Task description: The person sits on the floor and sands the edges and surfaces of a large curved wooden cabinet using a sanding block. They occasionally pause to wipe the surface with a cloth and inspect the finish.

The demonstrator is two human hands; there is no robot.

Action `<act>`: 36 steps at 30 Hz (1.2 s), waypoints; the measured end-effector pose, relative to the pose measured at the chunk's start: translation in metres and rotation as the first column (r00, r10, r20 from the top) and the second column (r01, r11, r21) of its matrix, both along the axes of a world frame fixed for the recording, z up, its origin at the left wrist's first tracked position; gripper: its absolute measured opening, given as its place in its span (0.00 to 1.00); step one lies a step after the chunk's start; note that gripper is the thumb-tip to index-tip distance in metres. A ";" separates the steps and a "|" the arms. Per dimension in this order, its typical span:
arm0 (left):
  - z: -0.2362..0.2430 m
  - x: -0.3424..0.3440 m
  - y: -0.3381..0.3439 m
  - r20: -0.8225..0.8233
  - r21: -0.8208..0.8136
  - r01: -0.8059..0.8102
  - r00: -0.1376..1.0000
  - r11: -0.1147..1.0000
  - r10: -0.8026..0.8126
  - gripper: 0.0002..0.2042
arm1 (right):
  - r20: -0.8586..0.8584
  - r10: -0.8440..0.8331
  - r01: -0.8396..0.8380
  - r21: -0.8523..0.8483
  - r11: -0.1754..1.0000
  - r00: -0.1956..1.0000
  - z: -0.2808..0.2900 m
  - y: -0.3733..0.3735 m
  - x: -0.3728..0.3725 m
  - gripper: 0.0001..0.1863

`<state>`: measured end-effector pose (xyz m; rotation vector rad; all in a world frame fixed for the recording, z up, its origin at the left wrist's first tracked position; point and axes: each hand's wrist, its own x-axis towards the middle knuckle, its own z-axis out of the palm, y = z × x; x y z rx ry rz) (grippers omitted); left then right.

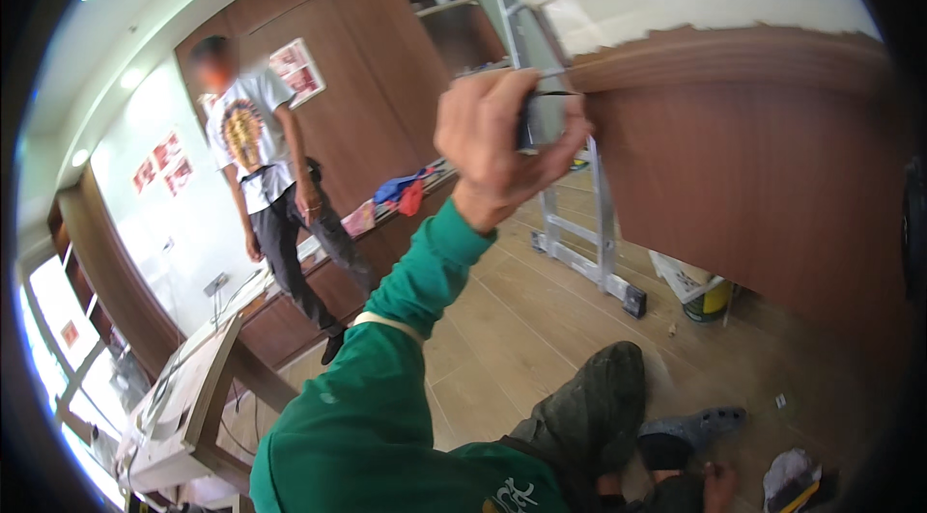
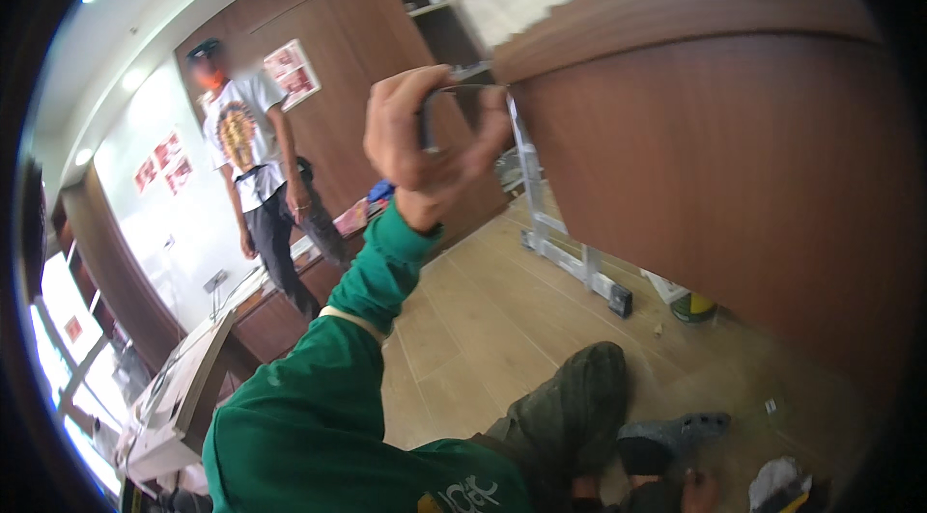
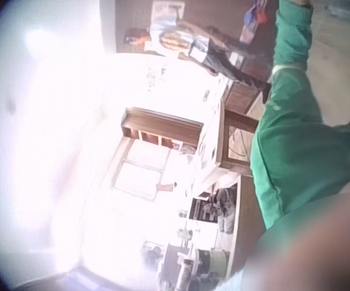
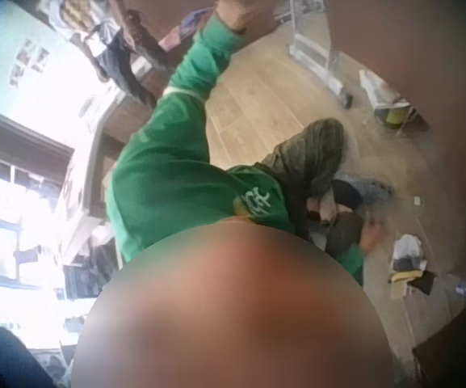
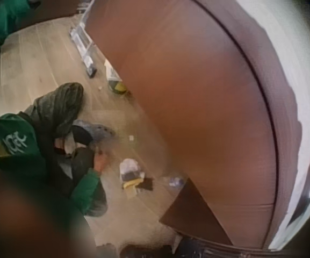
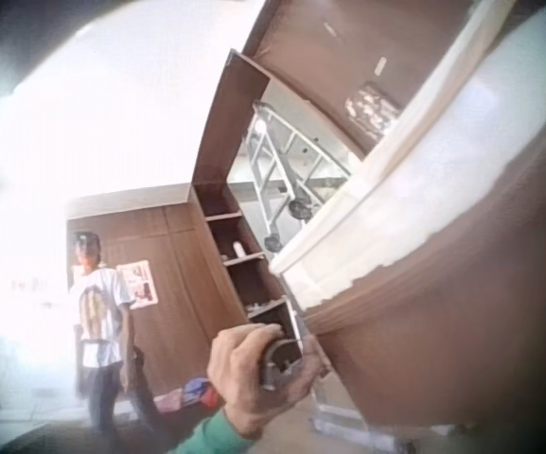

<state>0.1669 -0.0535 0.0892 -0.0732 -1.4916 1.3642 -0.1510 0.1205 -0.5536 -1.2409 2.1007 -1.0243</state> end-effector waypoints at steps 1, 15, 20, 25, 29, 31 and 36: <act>0.001 0.002 0.006 -0.007 0.019 0.012 1.000 1.000 -0.012 0.22 | 0.088 -0.046 0.054 -0.096 0.994 0.995 -0.027 0.004 -0.003 0.14; -0.027 0.024 0.039 -0.082 0.360 -0.059 0.992 0.931 0.094 0.17 | 0.113 -0.130 0.134 -0.029 0.991 0.985 0.030 0.025 0.009 0.14; -0.021 0.018 0.027 -0.152 0.367 0.131 0.985 0.921 -0.080 0.09 | 0.103 -0.128 0.131 -0.022 0.991 0.986 0.050 0.029 0.007 0.12; -0.017 0.014 0.020 -0.088 0.351 0.139 0.990 0.926 -0.115 0.06 | 0.070 -0.160 0.160 -0.004 0.987 0.985 0.059 0.030 0.010 0.11; -0.018 0.016 0.012 -0.101 0.371 0.175 0.984 0.912 -0.148 0.06 | 0.108 -0.129 0.127 0.019 0.992 0.986 0.060 0.030 0.007 0.13; -0.019 0.019 0.013 -0.089 0.403 0.141 0.989 0.904 -0.115 0.06 | 0.120 -0.122 0.117 0.048 0.992 0.985 0.077 0.032 0.008 0.14; -0.022 -0.001 0.017 -0.086 0.294 -0.022 0.995 0.955 0.050 0.05 | 0.080 -0.144 0.145 -0.008 0.989 0.986 0.046 0.029 0.005 0.13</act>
